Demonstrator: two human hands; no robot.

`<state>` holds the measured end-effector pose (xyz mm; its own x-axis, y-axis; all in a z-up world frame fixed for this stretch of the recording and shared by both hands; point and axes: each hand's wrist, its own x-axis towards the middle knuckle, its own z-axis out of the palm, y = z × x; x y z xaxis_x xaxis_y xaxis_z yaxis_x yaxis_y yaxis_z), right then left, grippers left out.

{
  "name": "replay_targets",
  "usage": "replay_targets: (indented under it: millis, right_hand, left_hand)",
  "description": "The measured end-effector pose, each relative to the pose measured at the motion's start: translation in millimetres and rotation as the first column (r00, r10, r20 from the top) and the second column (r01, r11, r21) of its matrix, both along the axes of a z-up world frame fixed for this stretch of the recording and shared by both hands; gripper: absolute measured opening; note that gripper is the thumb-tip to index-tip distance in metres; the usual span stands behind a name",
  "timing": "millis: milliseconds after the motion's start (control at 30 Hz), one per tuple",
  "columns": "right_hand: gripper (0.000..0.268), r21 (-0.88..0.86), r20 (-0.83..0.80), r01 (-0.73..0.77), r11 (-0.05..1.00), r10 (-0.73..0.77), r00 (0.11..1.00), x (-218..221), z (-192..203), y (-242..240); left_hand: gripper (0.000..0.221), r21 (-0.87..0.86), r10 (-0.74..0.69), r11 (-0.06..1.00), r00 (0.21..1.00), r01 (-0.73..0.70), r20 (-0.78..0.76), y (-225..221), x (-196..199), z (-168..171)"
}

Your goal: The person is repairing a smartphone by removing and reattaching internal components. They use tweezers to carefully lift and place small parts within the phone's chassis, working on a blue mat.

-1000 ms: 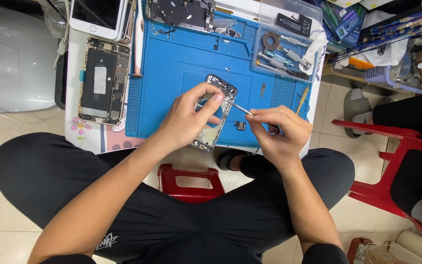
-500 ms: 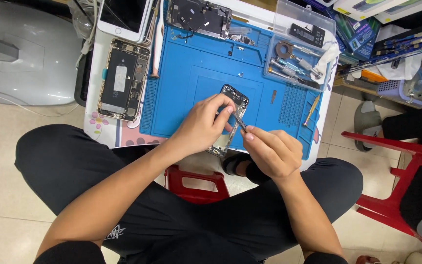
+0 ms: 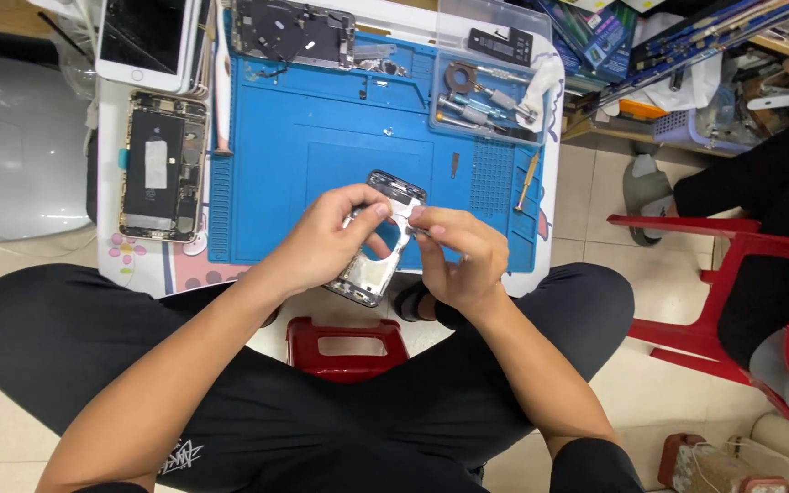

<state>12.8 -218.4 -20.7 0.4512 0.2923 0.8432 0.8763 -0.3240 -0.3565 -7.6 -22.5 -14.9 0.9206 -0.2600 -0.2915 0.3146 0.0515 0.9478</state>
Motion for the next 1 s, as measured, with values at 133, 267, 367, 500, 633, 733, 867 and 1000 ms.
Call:
replay_targets:
  millis: [133,267,367,500,633,733,867,1000]
  right_hand:
    - [0.014,0.104,-0.002,-0.054,0.993,0.054,0.999,0.9,19.0,-9.6]
    - [0.02,0.351,-0.271,-0.019,0.936,0.121,0.955,8.5,30.6,-12.2]
    - [0.024,0.432,-0.385,0.011,0.902,0.174,0.906,8.5,25.2,-15.6]
    - [0.026,0.462,-0.452,0.037,0.886,0.199,0.87,5.7,26.4,-16.3]
    - [0.021,0.475,-0.448,0.074,0.877,0.169,0.878,15.5,26.3,-21.3]
    - [0.016,0.42,-0.525,0.129,0.898,0.124,0.842,26.9,14.4,-37.3]
    - [0.019,0.224,-0.94,0.098,0.97,0.189,0.283,27.0,-17.7,-34.7]
    - [0.037,0.267,-0.958,0.071,0.961,0.256,0.133,18.5,-8.3,-14.7]
  left_hand:
    - [0.026,-0.004,0.077,0.997,0.997,-0.077,-0.008,4.0,-2.9,-5.0]
    - [0.027,-0.094,0.088,0.992,0.996,-0.088,-0.004,0.3,2.7,-14.0]
    - [0.027,-0.119,0.115,0.986,0.993,-0.114,0.007,0.4,3.6,-17.7]
    - [0.027,-0.162,0.15,0.976,0.989,-0.148,0.001,-0.7,3.2,-17.8]
    - [0.028,-0.182,0.169,0.97,0.986,-0.163,0.015,2.4,6.5,-19.2]
    - [0.029,-0.207,0.177,0.963,0.984,-0.172,0.008,1.3,5.1,-19.0]
    - [0.029,-0.229,0.133,0.965,0.991,-0.127,0.012,-6.6,-0.3,1.0]
    - [0.029,-0.16,0.072,0.985,0.995,-0.06,0.071,-4.1,3.4,-10.3]
